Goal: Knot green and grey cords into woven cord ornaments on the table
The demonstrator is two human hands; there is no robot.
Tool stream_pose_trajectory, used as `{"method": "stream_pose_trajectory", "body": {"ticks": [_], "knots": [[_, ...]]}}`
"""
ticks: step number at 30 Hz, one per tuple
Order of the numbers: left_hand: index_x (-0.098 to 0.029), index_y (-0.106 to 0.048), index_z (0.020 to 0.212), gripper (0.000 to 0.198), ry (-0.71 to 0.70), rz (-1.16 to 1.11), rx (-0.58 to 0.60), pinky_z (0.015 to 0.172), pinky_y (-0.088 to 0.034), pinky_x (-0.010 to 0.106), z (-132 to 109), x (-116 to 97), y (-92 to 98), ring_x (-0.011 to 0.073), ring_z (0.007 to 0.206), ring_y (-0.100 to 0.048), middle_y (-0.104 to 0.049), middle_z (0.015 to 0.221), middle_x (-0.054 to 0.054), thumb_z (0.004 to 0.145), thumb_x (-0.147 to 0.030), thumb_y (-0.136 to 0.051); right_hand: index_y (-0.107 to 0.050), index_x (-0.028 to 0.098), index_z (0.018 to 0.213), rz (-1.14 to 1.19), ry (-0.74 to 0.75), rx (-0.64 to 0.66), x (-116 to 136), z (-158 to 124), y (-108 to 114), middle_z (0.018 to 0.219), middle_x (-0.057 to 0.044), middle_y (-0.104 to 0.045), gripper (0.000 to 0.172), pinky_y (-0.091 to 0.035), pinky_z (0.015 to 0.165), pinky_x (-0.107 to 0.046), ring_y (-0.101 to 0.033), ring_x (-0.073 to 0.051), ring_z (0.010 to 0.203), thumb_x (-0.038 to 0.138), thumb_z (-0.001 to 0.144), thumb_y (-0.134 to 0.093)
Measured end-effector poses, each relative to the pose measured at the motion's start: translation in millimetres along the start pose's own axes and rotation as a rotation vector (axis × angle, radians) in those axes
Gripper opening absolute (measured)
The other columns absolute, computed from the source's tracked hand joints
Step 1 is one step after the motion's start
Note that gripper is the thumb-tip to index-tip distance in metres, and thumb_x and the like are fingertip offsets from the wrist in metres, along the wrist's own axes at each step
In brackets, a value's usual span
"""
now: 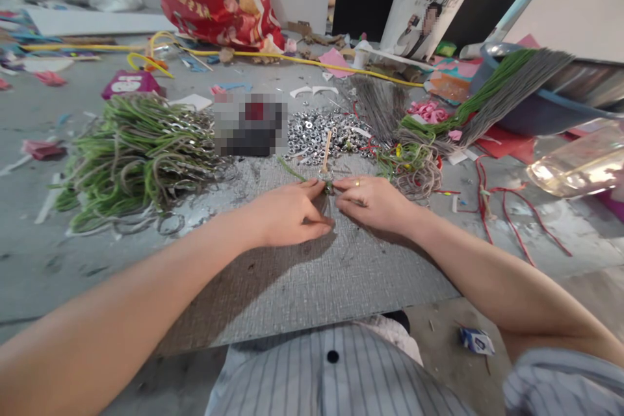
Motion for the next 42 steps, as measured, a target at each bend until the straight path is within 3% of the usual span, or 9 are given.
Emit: {"method": "stream_pose_trajectory", "body": {"ticks": [2, 5, 8, 11, 18, 27, 31, 38, 42], "knots": [[-0.024, -0.073, 0.080, 0.024, -0.018, 0.030, -0.145, 0.097, -0.040, 0.043, 2.4, -2.7, 4.1, 0.0242, 0.109, -0.058, -0.067, 0.110, 0.008, 0.085, -0.030, -0.050, -0.068, 0.018, 0.091, 0.030, -0.042, -0.148, -7.0, 0.1, 3.3, 0.115, -0.009, -0.066, 0.023, -0.047, 0.092, -0.037, -0.061, -0.019, 0.105, 0.022, 0.088, -0.046], [-0.016, -0.067, 0.085, 0.024, 0.086, 0.041, -0.366, 0.083, -0.047, 0.037, 3.9, 5.1, 11.2, 0.0211, 0.087, -0.064, -0.070, 0.090, 0.008, 0.087, -0.022, -0.044, -0.063, 0.016, 0.100, 0.049, -0.073, -0.271, -14.9, 1.8, 3.3, 0.107, -0.010, -0.067, 0.023, -0.046, 0.088, -0.035, -0.061, -0.019, 0.100, 0.017, 0.087, -0.043], [-0.013, -0.063, 0.096, 0.022, 0.167, 0.113, -0.486, 0.081, -0.047, 0.037, 6.1, 13.1, 14.3, 0.0230, 0.090, -0.060, -0.067, 0.092, 0.010, 0.087, -0.018, -0.043, -0.059, 0.015, 0.107, -0.021, -0.098, -0.284, -18.7, 6.6, 0.5, 0.105, -0.010, -0.065, 0.027, -0.044, 0.090, -0.037, -0.058, -0.021, 0.101, 0.013, 0.085, -0.044], [-0.012, -0.062, 0.093, 0.020, 0.218, 0.223, -0.441, 0.081, -0.046, 0.040, 12.8, 18.5, 9.4, 0.0266, 0.095, -0.057, -0.064, 0.098, 0.012, 0.086, -0.020, -0.046, -0.062, 0.015, 0.100, -0.113, -0.110, -0.225, -19.1, 11.9, -3.6, 0.102, -0.010, -0.064, 0.022, -0.041, 0.090, -0.039, -0.055, -0.023, 0.099, 0.014, 0.086, -0.046], [-0.015, -0.060, 0.083, 0.021, 0.227, 0.346, -0.364, 0.073, -0.046, 0.038, 16.6, 18.1, 3.9, 0.0263, 0.090, -0.057, -0.063, 0.087, 0.010, 0.087, -0.016, -0.040, -0.063, 0.016, 0.087, -0.231, -0.130, -0.158, -16.6, 13.2, -4.3, 0.089, -0.009, -0.062, 0.023, -0.040, 0.080, -0.034, -0.052, -0.022, 0.089, 0.020, 0.092, -0.041], [-0.015, -0.059, 0.090, 0.024, 0.325, 0.422, -0.199, 0.060, -0.044, 0.032, 10.9, 17.9, 8.0, 0.0217, 0.069, -0.062, -0.064, 0.069, 0.008, 0.082, -0.010, -0.038, -0.062, 0.016, 0.095, -0.390, -0.266, -0.022, -18.2, 5.8, -3.4, 0.095, -0.010, -0.065, 0.025, -0.038, 0.067, -0.031, -0.058, -0.020, 0.078, 0.014, 0.091, -0.037], [-0.015, -0.058, 0.097, 0.025, 0.384, 0.369, -0.131, 0.053, -0.042, 0.032, 10.0, 22.5, 6.0, 0.0242, 0.065, -0.064, -0.066, 0.069, 0.010, 0.085, -0.014, -0.035, -0.059, 0.019, 0.100, -0.375, -0.366, 0.041, -24.8, 2.3, -2.6, 0.093, -0.010, -0.066, 0.026, -0.035, 0.059, -0.030, -0.061, -0.020, 0.073, 0.018, 0.092, -0.034], [-0.021, -0.056, 0.108, 0.030, 0.320, 0.270, -0.197, 0.053, -0.041, 0.029, 6.4, 28.7, 3.2, 0.0214, 0.068, -0.064, -0.070, 0.083, 0.006, 0.086, -0.018, -0.036, -0.054, 0.021, 0.113, -0.251, -0.345, 0.019, -25.9, 0.8, -2.2, 0.094, -0.006, -0.069, 0.029, -0.034, 0.058, -0.027, -0.062, -0.019, 0.074, 0.020, 0.091, -0.034], [-0.021, -0.061, 0.099, 0.027, 0.328, 0.279, -0.195, 0.055, -0.043, 0.028, 6.6, 25.8, 3.1, 0.0213, 0.073, -0.065, -0.070, 0.087, 0.006, 0.084, -0.018, -0.038, -0.061, 0.022, 0.097, -0.184, -0.262, -0.001, -15.6, 2.9, -3.0, 0.096, -0.002, -0.069, 0.027, -0.036, 0.061, -0.026, -0.062, -0.017, 0.084, 0.016, 0.085, -0.037]]}}
Point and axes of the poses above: each hand's wrist, its own z-axis towards the middle knuckle, its own y-axis out of the back of the hand, x = y × z, the point moved 7 cm from there along z, towards the middle knuckle
